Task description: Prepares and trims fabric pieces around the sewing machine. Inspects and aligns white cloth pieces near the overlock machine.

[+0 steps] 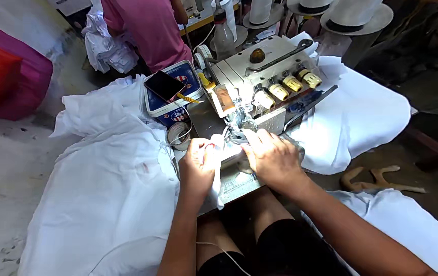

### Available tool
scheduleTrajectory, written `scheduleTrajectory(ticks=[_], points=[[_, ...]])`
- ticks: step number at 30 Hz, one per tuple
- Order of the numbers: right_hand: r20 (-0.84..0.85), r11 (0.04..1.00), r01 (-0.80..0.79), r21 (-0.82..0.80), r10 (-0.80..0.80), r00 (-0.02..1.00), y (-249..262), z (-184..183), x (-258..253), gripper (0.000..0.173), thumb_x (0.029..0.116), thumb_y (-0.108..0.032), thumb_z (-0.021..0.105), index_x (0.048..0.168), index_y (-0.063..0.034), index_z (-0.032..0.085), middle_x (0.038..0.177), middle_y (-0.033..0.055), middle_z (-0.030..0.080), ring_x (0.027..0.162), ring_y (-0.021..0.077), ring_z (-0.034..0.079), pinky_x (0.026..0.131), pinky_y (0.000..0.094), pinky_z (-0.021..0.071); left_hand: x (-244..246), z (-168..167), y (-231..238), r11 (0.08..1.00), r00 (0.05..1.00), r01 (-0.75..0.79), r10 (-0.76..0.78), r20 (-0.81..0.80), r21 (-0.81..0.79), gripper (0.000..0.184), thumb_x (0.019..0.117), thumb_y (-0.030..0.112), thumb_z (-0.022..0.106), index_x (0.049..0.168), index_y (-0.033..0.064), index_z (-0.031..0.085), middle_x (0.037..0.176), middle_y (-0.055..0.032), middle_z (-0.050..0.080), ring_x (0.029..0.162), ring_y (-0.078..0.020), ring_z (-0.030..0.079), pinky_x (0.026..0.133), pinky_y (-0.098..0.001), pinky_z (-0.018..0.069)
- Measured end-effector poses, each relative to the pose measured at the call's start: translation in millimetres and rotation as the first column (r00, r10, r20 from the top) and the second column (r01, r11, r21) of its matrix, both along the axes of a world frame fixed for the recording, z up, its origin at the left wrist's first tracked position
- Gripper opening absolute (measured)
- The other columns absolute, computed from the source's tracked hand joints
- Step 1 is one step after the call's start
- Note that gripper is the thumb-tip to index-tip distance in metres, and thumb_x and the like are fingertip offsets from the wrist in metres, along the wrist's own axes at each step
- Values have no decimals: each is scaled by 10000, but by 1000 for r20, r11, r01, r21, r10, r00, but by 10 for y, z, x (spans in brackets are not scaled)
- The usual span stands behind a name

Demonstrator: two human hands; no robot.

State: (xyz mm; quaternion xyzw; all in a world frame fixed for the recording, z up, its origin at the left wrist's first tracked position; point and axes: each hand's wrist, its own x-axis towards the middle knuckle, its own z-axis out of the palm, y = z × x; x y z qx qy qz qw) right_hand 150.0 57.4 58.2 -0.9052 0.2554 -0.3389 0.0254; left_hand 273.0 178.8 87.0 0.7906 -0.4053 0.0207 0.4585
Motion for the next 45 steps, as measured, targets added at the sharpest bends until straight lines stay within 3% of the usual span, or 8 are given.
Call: scheduleTrajectory(ticks=[8,18,21,23,28,32,37,45], points=[[115,994,-100,41,95,989,-41,-69,128,218,980,-160,611,1082,-43,764,805,151,659,646,313,663,514,428,502,-296,-56,172,972,986,144,-157,-56,-185,132,970,61,580,966,-52,648,832,4,681,769,87,616,720,-94,508],[367,896,88,436,-266,891,-724,-445,-313,498,1027,-225,563,1363,141,525,1323,416,525,1266,569,495,1075,668,370,-371,-319,351,891,873,189,-345,-346,-413,212,955,-73,528,1119,-153,637,1020,-63,726,942,15,666,879,-182,553],[556,869,-320,378,64,829,-134,-351,-294,509,1023,-314,589,1298,109,524,1216,165,650,1163,175,611,999,319,494,-400,-354,387,862,870,163,-355,-342,-479,125,953,-67,561,1033,-126,635,939,-9,697,882,53,632,829,-156,541],[669,558,-671,489,254,699,288,-339,-229,495,1002,-412,629,1342,-67,528,1208,-77,699,1121,1,646,964,210,539,-428,-382,428,846,871,165,-366,-328,-507,110,952,-54,582,1018,-128,630,913,4,686,858,70,617,807,-141,532],[777,423,-793,439,264,571,705,-203,-37,146,1027,-86,583,1081,-136,708,1078,-163,715,998,-80,648,908,121,538,-254,-248,798,912,941,191,-276,-197,-364,186,985,24,563,1014,-135,655,913,-68,702,829,30,649,728,-151,549],[716,479,-764,433,333,614,794,29,267,157,1021,-37,515,1091,10,646,936,-93,680,827,-120,612,777,91,534,633,-42,1154,955,952,-274,253,172,113,252,992,120,610,1140,-59,709,928,-186,734,793,-251,718,729,-418,588],[169,629,-561,538,571,803,1067,253,1165,388,971,-298,666,1197,16,692,1124,233,669,858,357,695,718,536,558,1529,47,981,524,925,-366,296,238,769,531,967,180,639,1436,-43,524,1443,-331,485,1259,-529,535,930,-684,478],[-139,799,-486,355,559,818,1370,52,2319,311,980,-75,581,1273,28,592,1231,279,587,824,419,689,623,534,549,1801,393,2262,726,873,-435,197,445,532,283,990,-47,567,1240,-12,693,1219,-331,629,1132,-530,615,927,-692,484]])
